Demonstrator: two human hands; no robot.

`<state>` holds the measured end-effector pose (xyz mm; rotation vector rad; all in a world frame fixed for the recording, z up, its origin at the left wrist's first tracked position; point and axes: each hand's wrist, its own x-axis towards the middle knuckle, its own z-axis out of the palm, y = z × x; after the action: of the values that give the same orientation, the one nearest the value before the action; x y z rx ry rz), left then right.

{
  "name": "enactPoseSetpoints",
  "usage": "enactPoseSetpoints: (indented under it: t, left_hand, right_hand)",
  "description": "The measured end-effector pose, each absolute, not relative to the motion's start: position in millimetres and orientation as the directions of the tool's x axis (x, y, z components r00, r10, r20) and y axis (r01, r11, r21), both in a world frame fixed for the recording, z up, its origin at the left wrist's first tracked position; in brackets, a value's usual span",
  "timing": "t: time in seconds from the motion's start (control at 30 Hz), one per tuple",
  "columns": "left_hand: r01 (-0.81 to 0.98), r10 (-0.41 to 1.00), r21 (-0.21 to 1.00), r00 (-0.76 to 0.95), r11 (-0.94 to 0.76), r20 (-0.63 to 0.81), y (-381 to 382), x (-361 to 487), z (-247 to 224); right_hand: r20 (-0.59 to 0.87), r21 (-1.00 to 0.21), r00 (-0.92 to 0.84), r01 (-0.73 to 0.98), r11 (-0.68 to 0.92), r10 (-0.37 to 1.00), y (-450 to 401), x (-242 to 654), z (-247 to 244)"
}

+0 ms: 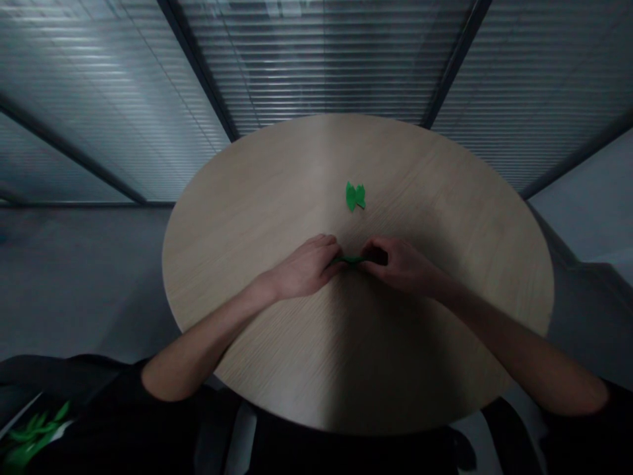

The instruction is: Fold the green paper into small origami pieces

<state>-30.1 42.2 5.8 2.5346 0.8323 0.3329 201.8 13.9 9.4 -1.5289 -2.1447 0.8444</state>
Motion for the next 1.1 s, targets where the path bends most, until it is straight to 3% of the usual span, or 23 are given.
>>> enactPoseSetpoints:
  t: [0.2, 0.53, 0.83, 1.1]
  left_hand:
    - [0.465, 0.605, 0.535, 0.788, -0.705, 0.112, 42.9, -32.7, 4.0]
    - [0.498, 0.63, 0.512, 0.768, -0.7, 0.115, 41.1, -31.8, 1.6]
    - [0.412, 0.639, 0.607, 0.739, -0.679, 0.213, 38.2, -31.6, 3.2]
    - [0.372, 0.543, 0.499, 0.8, -0.783, 0.255, 40.2, -34.1, -1.3]
  right_hand:
    - [-0.037, -0.681, -0.348, 0.695, 0.231, 0.937, 15.2, 202.1, 10.4]
    - [-0.042, -0.677, -0.346, 0.7, 0.228, 0.937, 16.1, 200.7, 9.8]
    - [-0.037, -0.677, -0.355, 0.697, 0.238, 0.934, 17.1, 201.3, 6.9]
    - [0.034, -0.658, -0.335, 0.701, 0.273, 0.942, 14.2, 200.3, 3.2]
